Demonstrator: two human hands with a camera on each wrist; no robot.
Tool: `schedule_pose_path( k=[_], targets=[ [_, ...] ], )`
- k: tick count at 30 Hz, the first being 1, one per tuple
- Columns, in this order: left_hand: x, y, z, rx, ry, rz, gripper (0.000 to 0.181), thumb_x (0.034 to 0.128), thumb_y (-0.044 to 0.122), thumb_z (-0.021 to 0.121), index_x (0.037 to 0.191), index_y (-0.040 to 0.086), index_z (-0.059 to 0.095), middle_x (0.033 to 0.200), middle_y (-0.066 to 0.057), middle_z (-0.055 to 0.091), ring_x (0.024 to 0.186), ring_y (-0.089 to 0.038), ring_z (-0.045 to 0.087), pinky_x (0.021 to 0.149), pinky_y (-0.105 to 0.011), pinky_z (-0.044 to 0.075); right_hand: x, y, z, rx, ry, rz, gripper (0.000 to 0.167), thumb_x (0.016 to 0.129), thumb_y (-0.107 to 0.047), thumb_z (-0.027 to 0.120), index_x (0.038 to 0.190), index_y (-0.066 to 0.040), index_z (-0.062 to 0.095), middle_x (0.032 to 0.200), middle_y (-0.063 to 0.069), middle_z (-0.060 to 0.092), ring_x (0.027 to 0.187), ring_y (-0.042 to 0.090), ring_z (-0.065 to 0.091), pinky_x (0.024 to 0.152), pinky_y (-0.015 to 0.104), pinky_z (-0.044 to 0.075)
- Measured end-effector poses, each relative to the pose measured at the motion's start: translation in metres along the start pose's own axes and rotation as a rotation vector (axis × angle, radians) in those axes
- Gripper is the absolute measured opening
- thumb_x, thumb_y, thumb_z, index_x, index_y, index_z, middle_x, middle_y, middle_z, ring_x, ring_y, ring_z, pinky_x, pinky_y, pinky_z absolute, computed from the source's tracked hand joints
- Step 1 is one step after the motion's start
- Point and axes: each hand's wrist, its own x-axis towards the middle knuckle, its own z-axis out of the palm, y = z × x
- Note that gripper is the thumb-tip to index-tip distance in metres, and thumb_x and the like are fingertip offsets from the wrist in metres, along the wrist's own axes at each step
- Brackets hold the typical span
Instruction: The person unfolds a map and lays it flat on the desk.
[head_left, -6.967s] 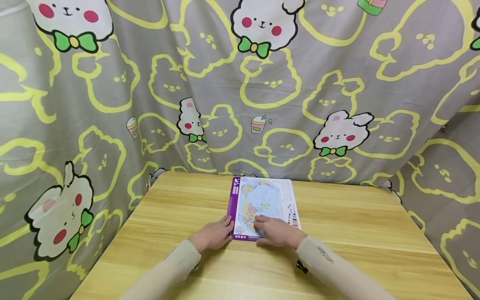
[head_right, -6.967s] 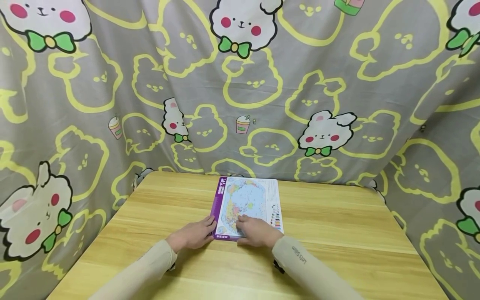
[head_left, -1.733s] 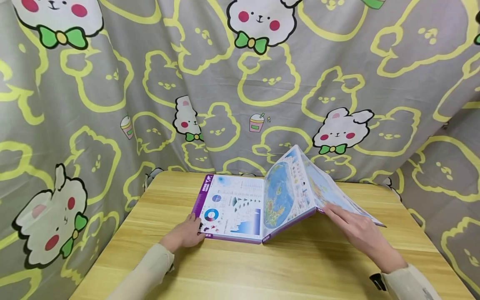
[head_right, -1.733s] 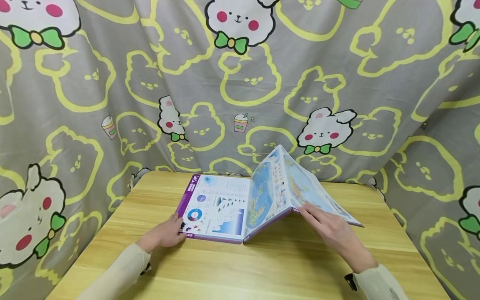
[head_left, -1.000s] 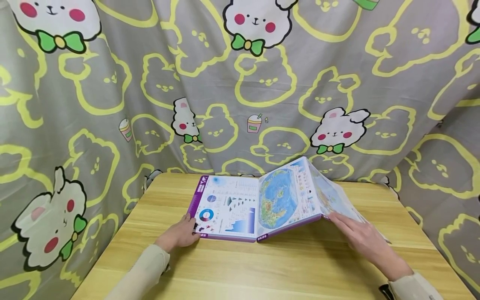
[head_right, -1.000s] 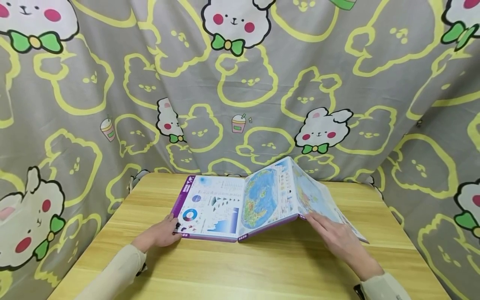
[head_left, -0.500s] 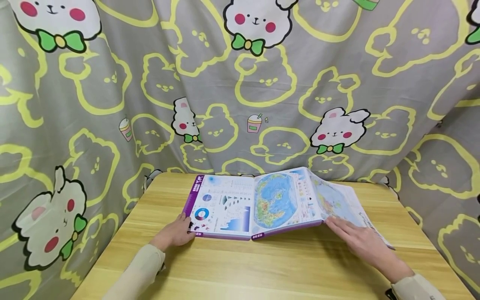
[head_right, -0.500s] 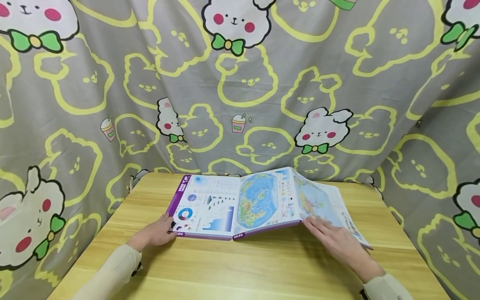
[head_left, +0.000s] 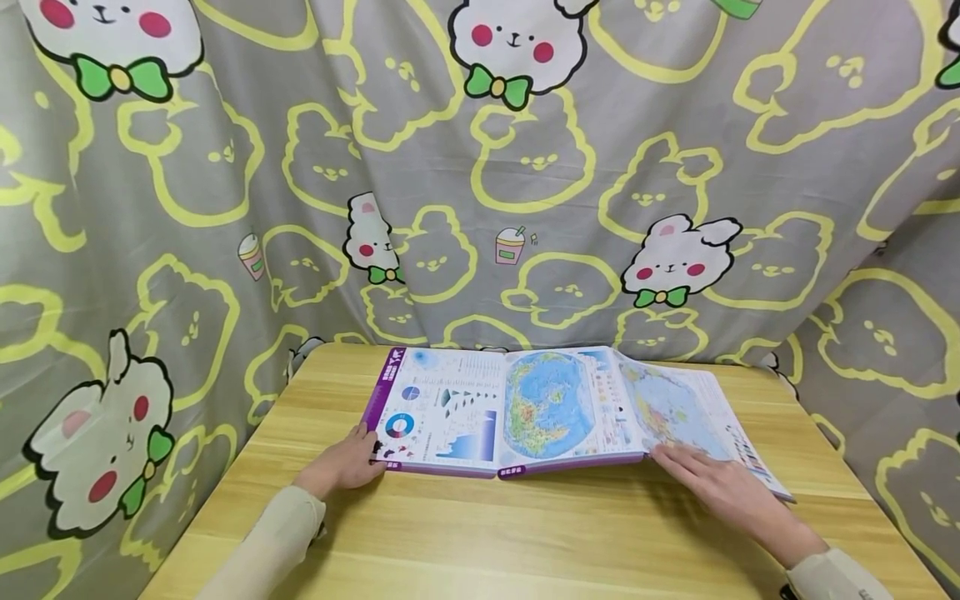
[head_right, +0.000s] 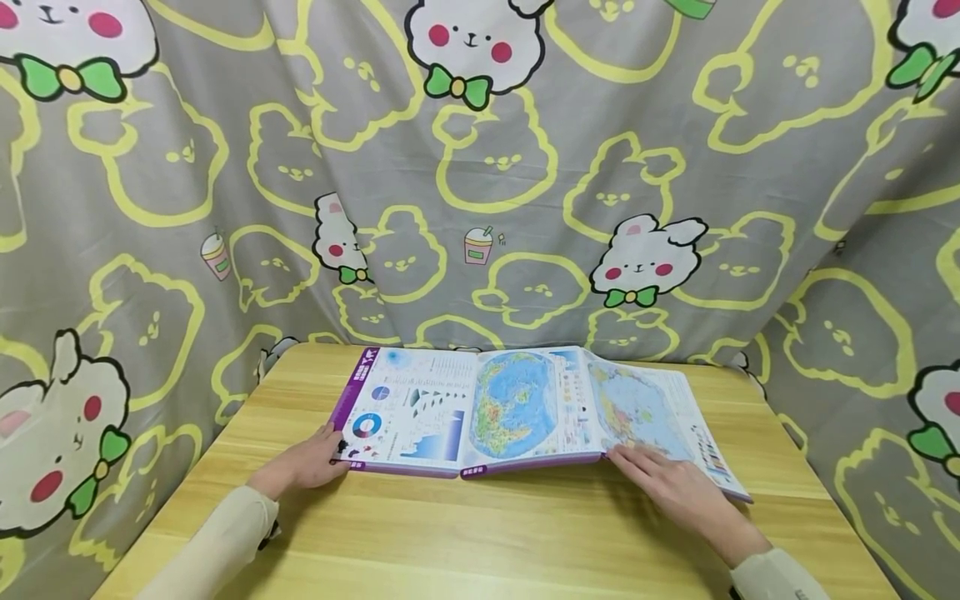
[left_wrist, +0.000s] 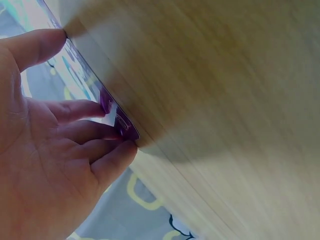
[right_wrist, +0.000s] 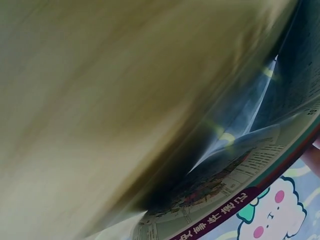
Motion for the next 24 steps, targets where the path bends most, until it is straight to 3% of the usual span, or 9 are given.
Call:
schedule_pose_path(
  k=[8,14,18,24],
  targets=[
    [0.000,-0.004,0.002,-0.007,0.011,0.004,0.070,0.0915,0.030,0.057,0.136,-0.017,0.032,0.144,-0.039,0.020,0.134,-0.049,0.021,0.109,-0.054,0.024,-0.003,-0.001,0.004,0.025,-0.044,-0.009,0.054,0.104,-0.015,0.009,0.130,-0.009,0.057,0.124,0.009,0.060,0.099,0.029,0.063,0.058,0.035,0.055],
    [0.000,-0.007,0.000,-0.014,0.013,0.005,0.071,0.0910,0.030,0.057,0.137,-0.018,0.031,0.145,-0.039,0.019,0.134,-0.050,0.020,0.109,-0.055,0.023,-0.006,0.000,0.009,0.049,-0.073,-0.035,0.056,0.099,-0.008,0.010,0.129,-0.011,0.057,0.122,0.007,0.062,0.096,0.027,0.064,0.044,0.025,0.044],
    [-0.001,-0.008,-0.002,-0.016,0.001,-0.007,0.071,0.0915,0.031,0.057,0.138,-0.017,0.031,0.145,-0.038,0.019,0.135,-0.049,0.020,0.109,-0.055,0.023,-0.008,0.000,0.014,0.049,-0.117,-0.058,0.064,0.102,-0.017,0.000,0.128,-0.012,0.058,0.119,0.007,0.063,0.088,0.024,0.066,0.038,0.021,0.035],
    [-0.002,-0.011,-0.001,-0.018,-0.003,-0.014,0.071,0.0916,0.031,0.057,0.138,-0.016,0.031,0.146,-0.037,0.018,0.135,-0.048,0.019,0.110,-0.054,0.022,-0.007,0.000,0.018,0.035,-0.158,-0.093,0.067,0.103,-0.020,-0.002,0.125,-0.013,0.060,0.116,0.008,0.064,0.083,0.025,0.066,0.037,0.022,0.034]
  ],
)
